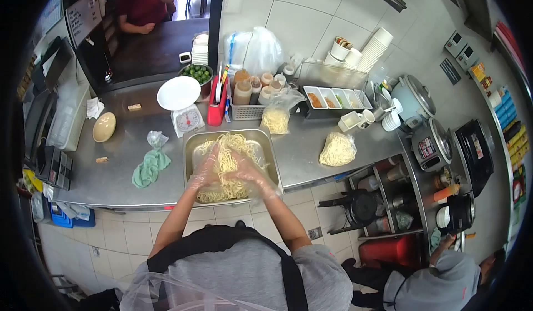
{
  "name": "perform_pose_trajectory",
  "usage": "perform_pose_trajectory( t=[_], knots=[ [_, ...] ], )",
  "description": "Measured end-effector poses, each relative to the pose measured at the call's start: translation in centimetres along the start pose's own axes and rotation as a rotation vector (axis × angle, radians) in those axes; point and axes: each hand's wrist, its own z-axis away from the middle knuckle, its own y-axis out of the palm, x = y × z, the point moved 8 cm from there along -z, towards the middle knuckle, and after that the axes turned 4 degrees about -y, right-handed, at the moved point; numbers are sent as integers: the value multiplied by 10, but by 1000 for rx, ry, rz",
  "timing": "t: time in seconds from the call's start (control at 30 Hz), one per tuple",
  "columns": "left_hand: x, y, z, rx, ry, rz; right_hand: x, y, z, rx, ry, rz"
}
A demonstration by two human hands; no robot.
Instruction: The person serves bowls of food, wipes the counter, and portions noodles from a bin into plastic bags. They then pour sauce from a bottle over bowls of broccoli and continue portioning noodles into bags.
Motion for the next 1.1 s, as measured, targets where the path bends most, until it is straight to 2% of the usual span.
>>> perform_pose_trajectory(
  t=[0.07,0.17,0.27,0.37,0.4,0.47,0.5,0.53,0.57,0.63,0.67,0.77,0.8,0.87,0.93,1.0,1.07,1.1],
  knots=[
    [-12,-16,-6,-154,87,81,-17,0,-3,-113,121,-63],
    [-6,-29,-12,-109,-87,184,-24,-8,-5,-280,85,-252],
    [-16,-56,-9,-85,-92,222,3,-53,-8,-353,239,-155],
    [25,-24,-17,223,-291,481,-2,-68,-5,-594,298,-729],
    [14,-23,-14,235,-268,604,1,-61,-8,-508,329,-798],
    [-17,-23,-7,258,-218,852,8,-41,-6,-368,328,-539],
    [-21,-22,-8,287,-178,829,12,-29,-5,-293,324,-406],
    [-24,-21,-8,315,-140,805,35,-19,4,-278,459,-523],
    [-27,-20,-10,340,-100,781,29,-18,0,-243,331,-471],
    [-34,-28,-23,273,20,536,0,-10,-8,-168,78,-376],
    [-36,-29,-25,240,70,410,-7,-12,-5,-242,85,-386],
    [-29,-26,-30,67,113,642,-7,-31,-13,-280,-10,-499],
    [-30,-30,-31,25,-28,658,-6,-41,-15,-282,19,-460],
    [-42,-45,-29,-23,-102,537,7,-58,-14,-299,82,-379],
    [-48,-53,-26,-29,-216,436,15,-60,-13,-290,149,-476],
    [-26,-13,-29,10,-56,700,0,-50,-7,-329,208,-676],
    [-56,-18,-19,163,-185,1180,22,-51,-7,-323,12,-267],
    [-60,-26,-22,-8,-50,937,35,-46,-7,-305,-94,-71]
  ],
)
